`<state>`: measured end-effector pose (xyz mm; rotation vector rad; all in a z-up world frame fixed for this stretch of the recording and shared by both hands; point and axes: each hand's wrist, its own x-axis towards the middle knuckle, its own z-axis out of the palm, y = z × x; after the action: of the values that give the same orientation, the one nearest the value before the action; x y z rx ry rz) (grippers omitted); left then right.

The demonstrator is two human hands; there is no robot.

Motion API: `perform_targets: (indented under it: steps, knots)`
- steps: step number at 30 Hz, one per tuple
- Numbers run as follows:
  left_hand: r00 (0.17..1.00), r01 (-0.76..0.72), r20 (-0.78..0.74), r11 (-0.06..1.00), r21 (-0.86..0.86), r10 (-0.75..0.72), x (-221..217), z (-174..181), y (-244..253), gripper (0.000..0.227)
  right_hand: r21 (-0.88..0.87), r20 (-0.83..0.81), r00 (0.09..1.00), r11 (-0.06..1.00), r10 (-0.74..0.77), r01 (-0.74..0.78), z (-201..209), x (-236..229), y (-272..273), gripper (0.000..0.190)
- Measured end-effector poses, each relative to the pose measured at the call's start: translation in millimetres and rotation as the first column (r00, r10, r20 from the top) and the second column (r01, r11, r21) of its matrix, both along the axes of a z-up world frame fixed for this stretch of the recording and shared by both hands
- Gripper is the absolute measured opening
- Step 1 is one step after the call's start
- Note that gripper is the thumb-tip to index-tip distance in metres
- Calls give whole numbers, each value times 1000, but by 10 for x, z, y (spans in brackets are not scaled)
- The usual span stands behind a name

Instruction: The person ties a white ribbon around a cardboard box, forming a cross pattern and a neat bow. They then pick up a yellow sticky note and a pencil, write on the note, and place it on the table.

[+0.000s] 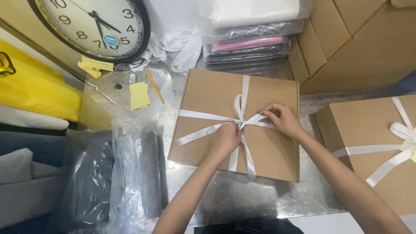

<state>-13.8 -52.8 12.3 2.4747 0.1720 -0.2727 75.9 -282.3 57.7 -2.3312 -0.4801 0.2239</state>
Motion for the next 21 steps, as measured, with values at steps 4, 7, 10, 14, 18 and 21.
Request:
perform_targets:
  steps: [4,7,10,14,18,21]
  knots:
    - [1000,-3,-9,996,-90,2,-138,366,31,24,21,-71,995,997,-70,71,-165,151,69,9]
    - [997,14,-70,984,-180,-27,-378,795,32,24,4,-85,992,995,-94,95,-148,205,77,9]
    - [981,79,-146,950,-302,-128,-624,1396,139,26,17,-133,985,993,-113,116,24,154,81,13]
    - [983,58,-138,927,-371,-117,-804,1776,358,31,216,-187,974,962,-129,169,70,70,-50,21]
    - [997,4,81,972,-233,16,-529,882,584,26,205,-130,971,953,-200,224,111,-141,-203,22]
    - [883,-26,460,987,-161,98,-421,677,655,16,168,92,964,958,-250,232,115,-449,-214,22]
